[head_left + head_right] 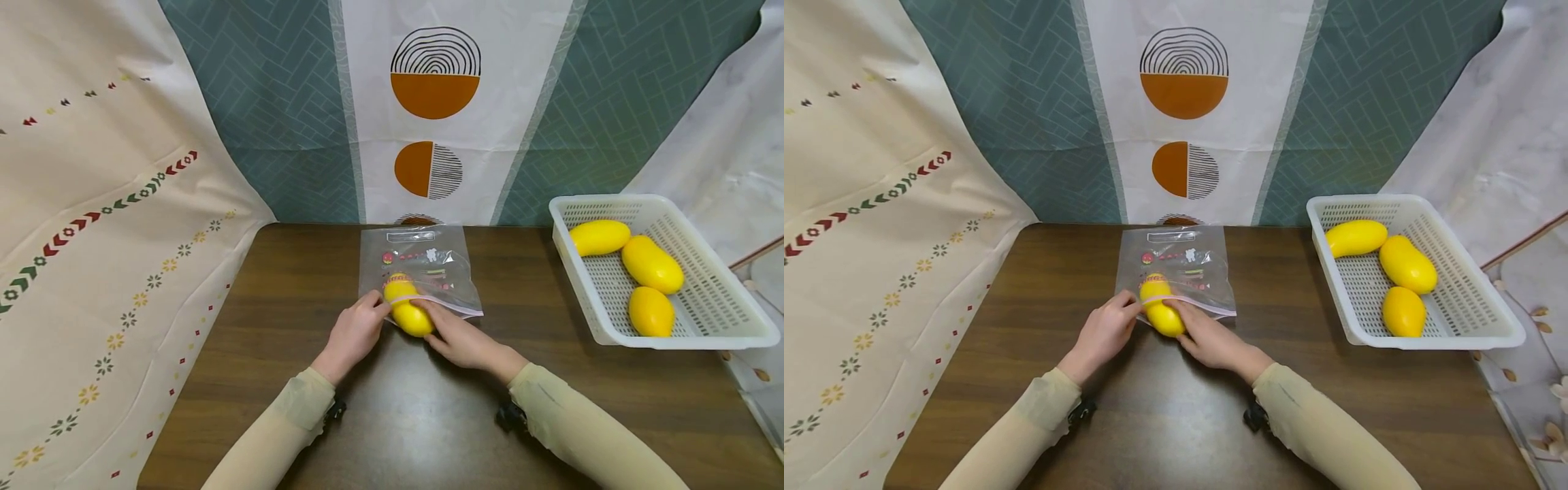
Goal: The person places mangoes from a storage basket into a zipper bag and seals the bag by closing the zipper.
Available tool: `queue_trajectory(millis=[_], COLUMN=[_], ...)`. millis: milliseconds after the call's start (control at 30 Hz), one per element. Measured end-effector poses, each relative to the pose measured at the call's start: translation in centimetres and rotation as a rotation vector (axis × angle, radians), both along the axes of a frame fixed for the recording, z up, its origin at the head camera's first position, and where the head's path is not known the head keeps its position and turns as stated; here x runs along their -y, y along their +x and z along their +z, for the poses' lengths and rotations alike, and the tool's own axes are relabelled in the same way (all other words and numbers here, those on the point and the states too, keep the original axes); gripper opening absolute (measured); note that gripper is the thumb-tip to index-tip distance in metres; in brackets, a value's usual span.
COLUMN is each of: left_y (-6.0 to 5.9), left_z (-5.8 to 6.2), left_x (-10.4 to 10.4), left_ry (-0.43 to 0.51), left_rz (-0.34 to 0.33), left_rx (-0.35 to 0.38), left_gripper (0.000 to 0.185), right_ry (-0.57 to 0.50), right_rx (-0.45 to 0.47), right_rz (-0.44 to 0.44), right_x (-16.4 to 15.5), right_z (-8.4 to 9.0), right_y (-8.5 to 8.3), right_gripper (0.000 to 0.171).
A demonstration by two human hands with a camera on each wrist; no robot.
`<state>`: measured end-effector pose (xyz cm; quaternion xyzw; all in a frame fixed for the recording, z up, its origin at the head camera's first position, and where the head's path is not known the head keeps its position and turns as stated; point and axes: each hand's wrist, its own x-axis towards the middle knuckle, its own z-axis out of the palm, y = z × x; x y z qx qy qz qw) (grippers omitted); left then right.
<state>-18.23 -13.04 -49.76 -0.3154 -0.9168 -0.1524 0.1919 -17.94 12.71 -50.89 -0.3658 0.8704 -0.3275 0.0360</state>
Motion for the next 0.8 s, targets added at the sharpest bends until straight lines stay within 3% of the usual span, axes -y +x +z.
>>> queue_trajectory(millis=[167, 467, 800], left_y=[0.0, 0.1, 0.0], left_z=[0.2, 0.3, 0.1], left_x=[0.0, 0.0, 0.0], left_ry=[-0.005, -0.014, 0.0], left_rz=[-0.008, 0.002, -0.004], left_rx=[-0.008, -0.018, -0.043], left_gripper=[0.013, 0.013, 0.014], right_ry=[0.021, 0.081, -0.013], right_rx=[-0.005, -0.004, -0.169], right_rz=[-0.029, -0.181, -0.276], right_x=[0.6, 2.4, 4.4], right_z=[0.1, -0.1, -0.9], right_y=[-0.6, -1.1, -1.7], right_gripper=[0.065, 0.056, 0.035])
